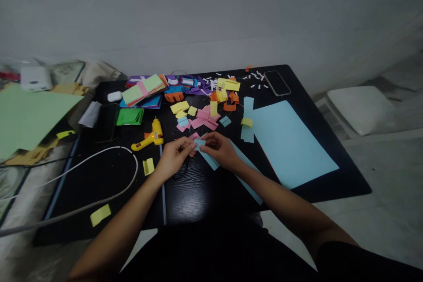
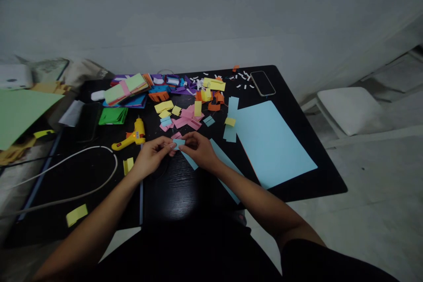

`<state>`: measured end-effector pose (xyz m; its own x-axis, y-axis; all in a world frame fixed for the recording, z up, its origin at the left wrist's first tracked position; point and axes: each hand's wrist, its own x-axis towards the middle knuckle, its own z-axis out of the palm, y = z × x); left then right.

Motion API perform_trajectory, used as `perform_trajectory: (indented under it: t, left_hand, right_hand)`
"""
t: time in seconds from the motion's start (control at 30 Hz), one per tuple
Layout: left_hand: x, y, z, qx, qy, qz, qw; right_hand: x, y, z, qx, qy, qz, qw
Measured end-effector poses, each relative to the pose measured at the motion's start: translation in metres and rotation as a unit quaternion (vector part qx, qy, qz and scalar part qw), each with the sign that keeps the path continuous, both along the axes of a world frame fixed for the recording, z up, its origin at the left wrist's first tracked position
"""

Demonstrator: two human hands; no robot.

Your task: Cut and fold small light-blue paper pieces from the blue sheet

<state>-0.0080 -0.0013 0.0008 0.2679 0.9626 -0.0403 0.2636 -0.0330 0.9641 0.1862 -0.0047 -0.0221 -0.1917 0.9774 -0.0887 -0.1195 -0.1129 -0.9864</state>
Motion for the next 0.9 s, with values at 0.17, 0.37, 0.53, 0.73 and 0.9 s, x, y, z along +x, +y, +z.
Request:
perform_trajectory:
  t: [0.17, 0.37, 0.53, 0.73, 0.9]
  left_hand:
    - [0.0014, -0.001, 0.001, 0.002, -0.007, 0.02, 1.0]
    - [0.0025, -0.0009, -0.0008, -0.007, -0.014, 0.008, 1.0]
    - [0.0, -0.0016, -0.0047, 0.014, -0.001, 0.006, 1.0]
    - [-0.0003, -0.0016, -0.0078, 0.024, 0.001, 0.016, 1.0]
    - [0.0024, -0.0009, -0.0061, 0.041, 0.012, 0.01, 0.999]
  right_hand:
    - [0.0004, 0.001, 0.0003, -0.017, 0.003, 0.035, 0.999]
    - [0.0021, -0.0002, 0.0055, -0.006, -0.021, 0.044, 0.999]
    - [0.0025, -0.0018, 0.0067, 0.007, -0.032, 0.044, 0.998]
    - [0.0029, -0.0017, 0.0066, 0.009, -0.047, 0.042, 0.998]
    - [0.0034, -0.0012, 0.0063, 0.007, -0.06, 0.053, 0.997]
